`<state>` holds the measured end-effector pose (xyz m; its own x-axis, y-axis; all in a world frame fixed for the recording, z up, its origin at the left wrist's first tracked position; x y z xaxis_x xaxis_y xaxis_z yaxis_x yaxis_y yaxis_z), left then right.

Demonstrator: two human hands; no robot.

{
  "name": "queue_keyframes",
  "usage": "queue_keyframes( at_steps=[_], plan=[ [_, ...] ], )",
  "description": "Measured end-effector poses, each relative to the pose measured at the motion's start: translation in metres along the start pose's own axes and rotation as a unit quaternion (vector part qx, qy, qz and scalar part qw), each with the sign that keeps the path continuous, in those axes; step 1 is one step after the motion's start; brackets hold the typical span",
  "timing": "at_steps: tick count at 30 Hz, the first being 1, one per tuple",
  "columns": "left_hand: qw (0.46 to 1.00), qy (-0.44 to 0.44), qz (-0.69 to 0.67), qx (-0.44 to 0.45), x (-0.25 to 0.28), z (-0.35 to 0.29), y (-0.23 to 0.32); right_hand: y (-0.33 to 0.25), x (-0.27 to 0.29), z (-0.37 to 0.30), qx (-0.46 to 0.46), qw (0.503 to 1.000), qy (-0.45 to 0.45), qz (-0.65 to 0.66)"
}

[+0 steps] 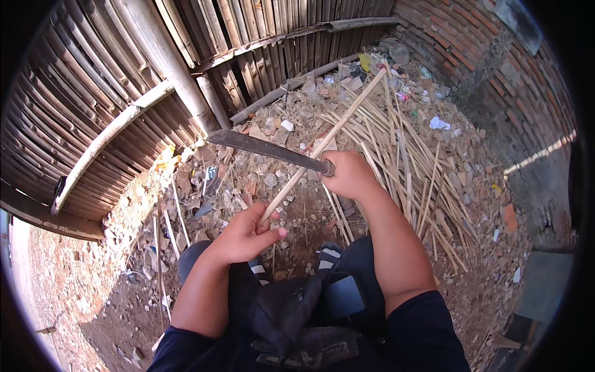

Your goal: The person shaves a thin strip of wood with a machete, holding the strip against their leg and repeatedly pulling the blade along its length to smooth it.

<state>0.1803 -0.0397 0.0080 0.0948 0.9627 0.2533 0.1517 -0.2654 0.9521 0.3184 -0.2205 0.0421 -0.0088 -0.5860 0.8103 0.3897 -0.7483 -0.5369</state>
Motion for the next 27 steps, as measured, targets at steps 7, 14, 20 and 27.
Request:
queue_keyframes(
  at_steps=[7, 14, 20, 27],
  plan=[
    [0.999, 0.020, 0.010, -0.024, 0.006, 0.008, 0.001, 0.007, -0.013, 0.007, -0.088, 0.995, -0.032, 0.023],
    [0.997, 0.027, 0.064, -0.023, 0.005, 0.008, 0.007, 0.011, -0.012, 0.008, -0.075, 0.994, -0.071, -0.022],
    [0.999, 0.034, 0.017, 0.001, 0.008, 0.004, 0.002, -0.021, -0.015, -0.004, -0.030, 0.996, -0.067, -0.043],
    [0.997, 0.035, 0.067, -0.016, 0.010, 0.011, 0.005, -0.009, -0.025, 0.006, -0.039, 0.997, -0.055, -0.032]
  ],
)
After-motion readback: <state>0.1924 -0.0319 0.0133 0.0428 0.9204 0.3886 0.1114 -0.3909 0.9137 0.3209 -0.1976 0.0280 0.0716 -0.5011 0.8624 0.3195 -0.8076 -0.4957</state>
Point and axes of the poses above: each hand's wrist, its own z-axis towards the middle knuckle, its own x-axis out of the back of the hand, y = z × x, the point moved 10 cm from there along z, towards the middle knuckle, and after that the axes turned 13 degrees about y, right-handed, at the moved point
